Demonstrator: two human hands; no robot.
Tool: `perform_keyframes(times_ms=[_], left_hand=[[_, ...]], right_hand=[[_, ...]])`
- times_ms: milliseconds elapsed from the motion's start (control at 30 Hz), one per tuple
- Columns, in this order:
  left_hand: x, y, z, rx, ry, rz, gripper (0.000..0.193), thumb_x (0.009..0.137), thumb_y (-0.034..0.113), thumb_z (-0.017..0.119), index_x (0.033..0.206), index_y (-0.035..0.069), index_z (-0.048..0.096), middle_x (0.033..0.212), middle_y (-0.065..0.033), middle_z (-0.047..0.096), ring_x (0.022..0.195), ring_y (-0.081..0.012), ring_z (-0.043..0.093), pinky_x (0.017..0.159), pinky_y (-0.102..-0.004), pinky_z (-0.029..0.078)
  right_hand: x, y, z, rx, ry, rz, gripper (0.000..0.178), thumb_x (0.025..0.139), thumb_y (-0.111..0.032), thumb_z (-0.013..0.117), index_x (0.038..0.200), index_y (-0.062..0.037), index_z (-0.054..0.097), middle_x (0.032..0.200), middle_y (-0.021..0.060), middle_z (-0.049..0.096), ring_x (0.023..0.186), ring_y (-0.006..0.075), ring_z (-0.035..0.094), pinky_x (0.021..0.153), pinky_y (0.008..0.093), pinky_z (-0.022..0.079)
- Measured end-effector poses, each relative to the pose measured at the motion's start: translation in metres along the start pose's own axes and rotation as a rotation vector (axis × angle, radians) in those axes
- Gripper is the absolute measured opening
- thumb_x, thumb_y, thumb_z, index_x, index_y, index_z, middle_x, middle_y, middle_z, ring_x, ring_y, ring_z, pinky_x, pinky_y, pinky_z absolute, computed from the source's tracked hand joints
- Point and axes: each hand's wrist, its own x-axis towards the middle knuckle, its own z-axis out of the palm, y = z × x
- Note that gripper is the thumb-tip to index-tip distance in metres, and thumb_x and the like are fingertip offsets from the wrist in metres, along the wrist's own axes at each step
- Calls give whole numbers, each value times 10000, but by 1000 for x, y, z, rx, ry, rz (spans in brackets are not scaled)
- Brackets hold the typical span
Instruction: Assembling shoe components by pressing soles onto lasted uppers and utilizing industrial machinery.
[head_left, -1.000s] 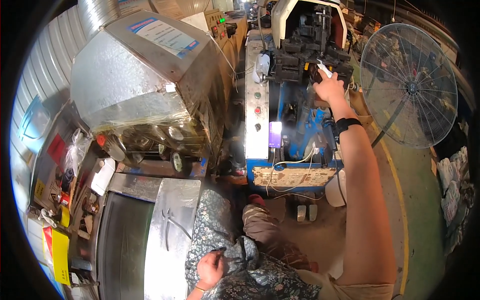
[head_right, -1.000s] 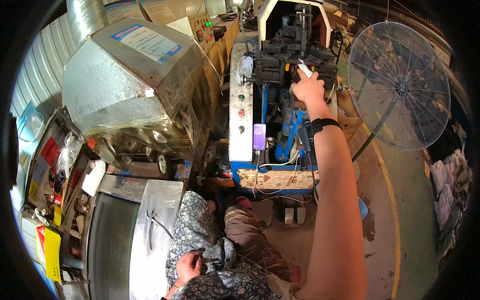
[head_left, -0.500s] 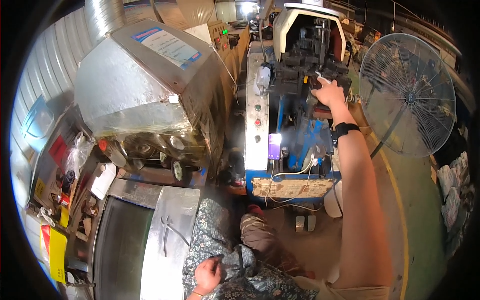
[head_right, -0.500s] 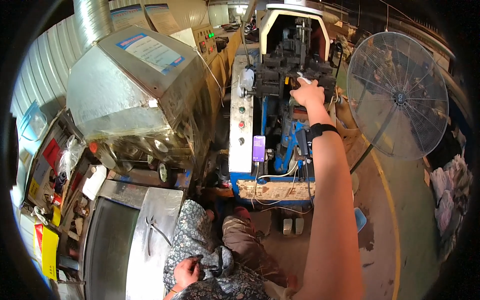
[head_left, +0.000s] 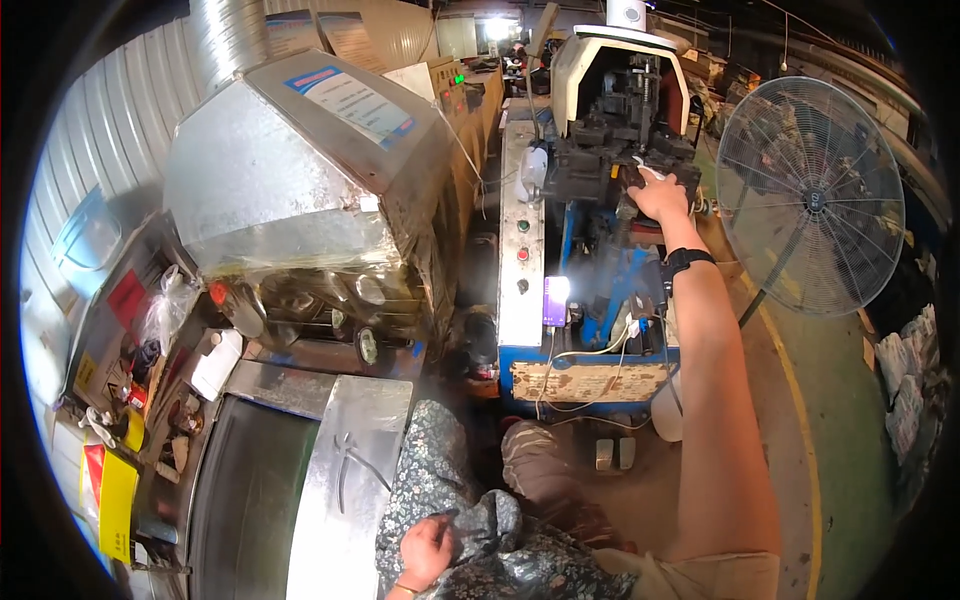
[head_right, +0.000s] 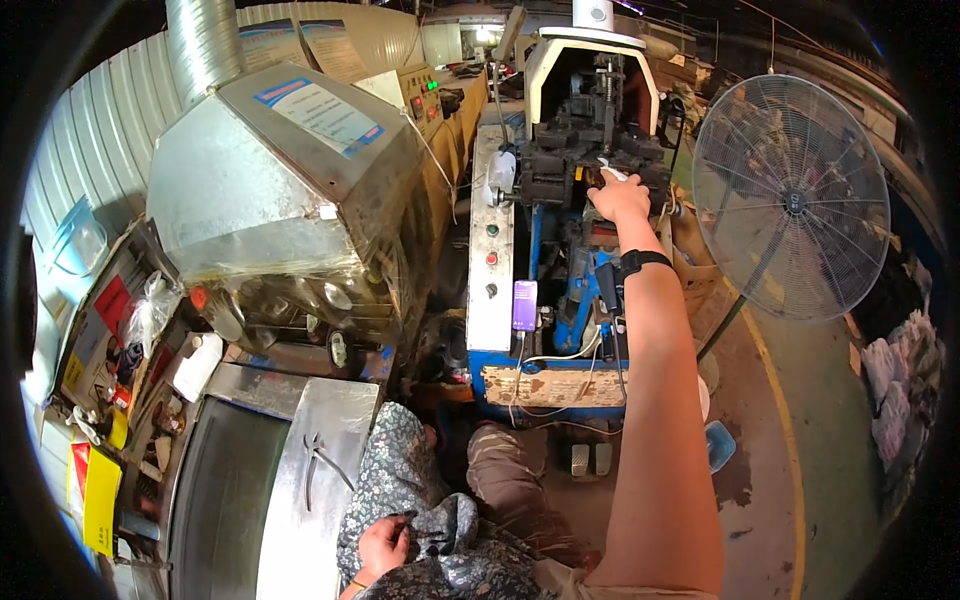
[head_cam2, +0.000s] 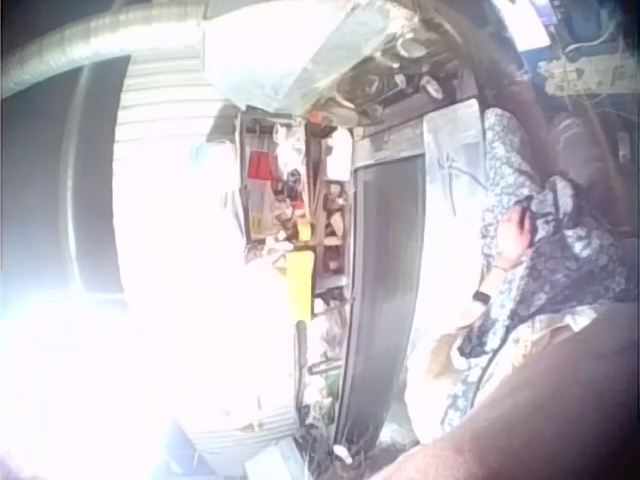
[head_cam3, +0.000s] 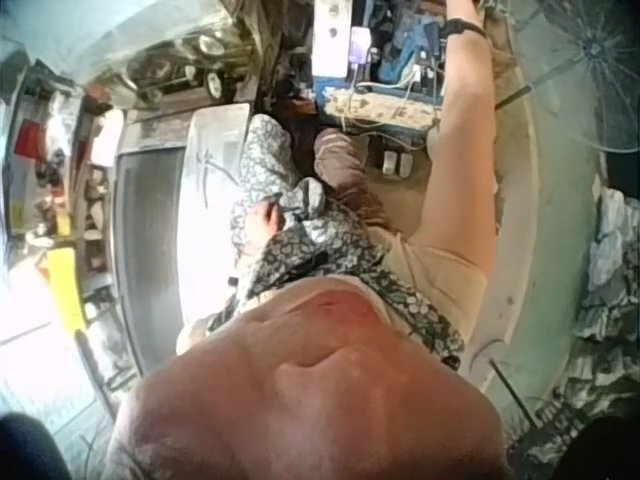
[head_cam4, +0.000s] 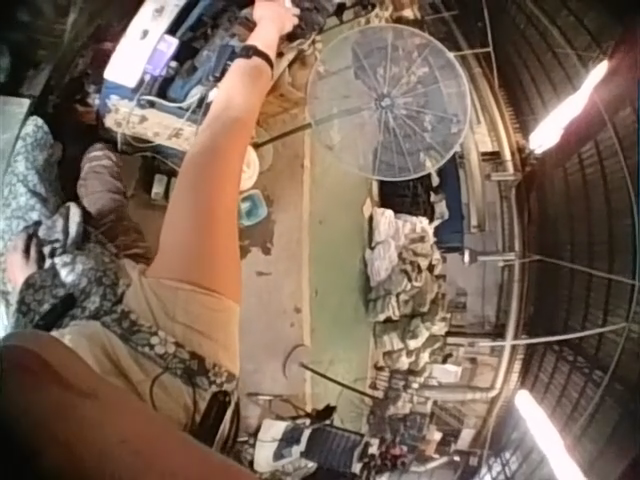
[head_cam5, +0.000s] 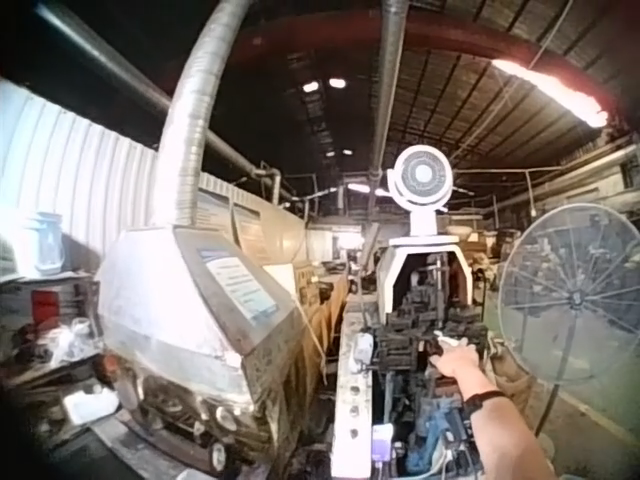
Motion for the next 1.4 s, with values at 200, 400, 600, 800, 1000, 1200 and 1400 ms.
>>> perform_keyframes(times_ms=[200, 400, 600, 800, 1000, 1200, 1400], left_hand=[[2, -1, 3, -11, -12, -22, 136, 800, 171, 674, 916, 102, 695, 858, -89, 685, 780, -301, 663, 697, -398, 527], [7, 1, -3, -13, -5, 15, 140, 793, 136, 681, 919, 78, 698, 840, -111, 676, 767, -319, 657, 693, -396, 526], [4, -7, 1, 5, -54, -5, 134, 799, 169, 661, 908, 97, 690, 874, -93, 692, 797, -301, 666, 709, -395, 531], [2, -4, -2, -273, -125, -90, 175, 835, 147, 692, 986, 59, 701, 890, -90, 697, 787, -222, 682, 715, -320, 540], [41, 5, -22, -833, -283, -142, 336, 961, 206, 634, 1239, 20, 607, 1085, -32, 662, 992, -113, 599, 882, -284, 503], [104, 27, -68, -1709, 185, -430, 634, 1013, 558, 362, 1384, 48, 428, 1337, -80, 518, 1202, -195, 498, 1053, -387, 381], [28, -35, -88, -651, -154, -301, 558, 872, 462, 650, 1215, 31, 561, 1032, -115, 685, 962, -229, 646, 837, -368, 511]], right_hand=[[-10, 1, 3, 7, 22, -19, 657, 884, -510, 555, 1489, -330, 372, 1494, 197, 315, 1308, 420, 406, 1060, 479, 404], [-48, 11, 36, -52, 168, -99, 688, 894, -509, 543, 1503, -267, 331, 1455, 273, 310, 1245, 485, 438, 1014, 497, 433], [-58, 34, 17, -30, -43, -71, 869, 762, -410, 693, 1516, -250, 291, 1393, 283, 359, 1207, 474, 477, 1018, 460, 433], [-134, 50, 45, 211, 521, -289, 757, 640, -193, 745, 1362, -197, 519, 1460, 239, 343, 1217, 450, 453, 1009, 486, 431], [-282, -5, 110, 908, 360, -747, 807, 618, -138, 783, 1363, -79, 478, 1498, 256, 300, 1384, 410, 329, 1121, 467, 314], [-440, -71, 119, 992, -523, -1271, 1036, 786, -462, 768, 1512, -8, 185, 1531, 268, 256, 1408, 402, 301, 1139, 486, 275], [-441, -103, 151, 1457, -2095, -224, 799, 938, -380, 642, 1527, -37, 225, 1437, 166, 423, 1215, 215, 546, 1010, 382, 459]])
